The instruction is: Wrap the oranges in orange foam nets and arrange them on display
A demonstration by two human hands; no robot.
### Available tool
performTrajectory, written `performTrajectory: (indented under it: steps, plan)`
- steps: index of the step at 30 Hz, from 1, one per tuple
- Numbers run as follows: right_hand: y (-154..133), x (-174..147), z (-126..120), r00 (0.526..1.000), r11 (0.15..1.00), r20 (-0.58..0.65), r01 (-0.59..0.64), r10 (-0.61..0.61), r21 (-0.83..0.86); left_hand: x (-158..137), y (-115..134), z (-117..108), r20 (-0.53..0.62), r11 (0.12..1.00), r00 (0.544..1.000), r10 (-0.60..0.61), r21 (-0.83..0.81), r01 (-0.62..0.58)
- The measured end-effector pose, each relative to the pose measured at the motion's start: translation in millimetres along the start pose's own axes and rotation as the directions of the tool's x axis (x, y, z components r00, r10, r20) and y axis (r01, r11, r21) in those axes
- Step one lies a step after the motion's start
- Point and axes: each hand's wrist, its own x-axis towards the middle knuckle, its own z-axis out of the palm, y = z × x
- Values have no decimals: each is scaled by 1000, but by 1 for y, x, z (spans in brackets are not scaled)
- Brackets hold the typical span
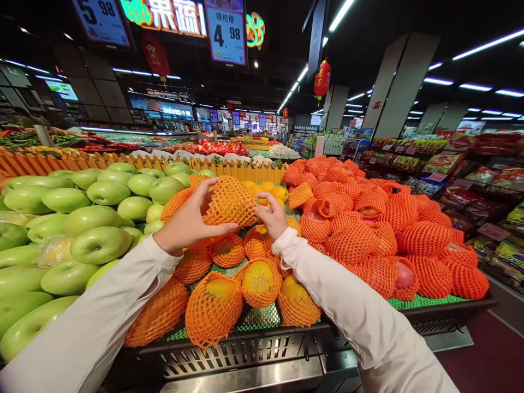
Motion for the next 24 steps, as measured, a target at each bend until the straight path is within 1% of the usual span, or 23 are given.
performTrajectory:
  steps: [3,4,6,8,11,13,16,18,19,20,22,24]
  plan:
    - [-2,3,-2,998,998,-2,58,-58,-29,0,-2,1,-123,995,990,67,80,-57]
    - [-3,3,-2,998,998,-2,58,-58,-28,0,-2,1,-162,991,983,90,109,-73]
    - [-6,1,-1,1000,1000,11,20,-20,0,1,-1,0,-202,980,969,139,168,-105]
    - [-10,-2,1,998,998,53,-23,20,57,1,0,-1,-191,967,963,188,207,-148]
    - [-17,-9,8,993,988,117,-25,7,151,1,2,-2,-154,954,958,242,219,-206]
    - [-20,-12,13,994,984,114,-28,8,179,1,2,-1,-128,951,960,250,217,-219]
    - [-23,-12,18,997,984,25,-71,68,161,1,-1,2,-47,963,977,206,190,-194]
    - [-26,-9,15,993,984,-77,-81,95,160,1,-6,2,7,968,985,171,187,-169]
    - [-29,-6,11,985,982,-138,-78,103,172,1,-10,0,38,965,988,151,211,-155]
    - [-33,-2,6,972,979,-208,-73,113,191,1,-14,-1,75,956,990,118,261,-133]
    - [-41,6,-8,926,968,-350,-53,139,245,0,-24,-6,181,906,983,-11,419,-67]
    - [-48,16,-25,866,954,-471,-25,170,300,0,-35,-12,279,810,942,-187,587,-13]
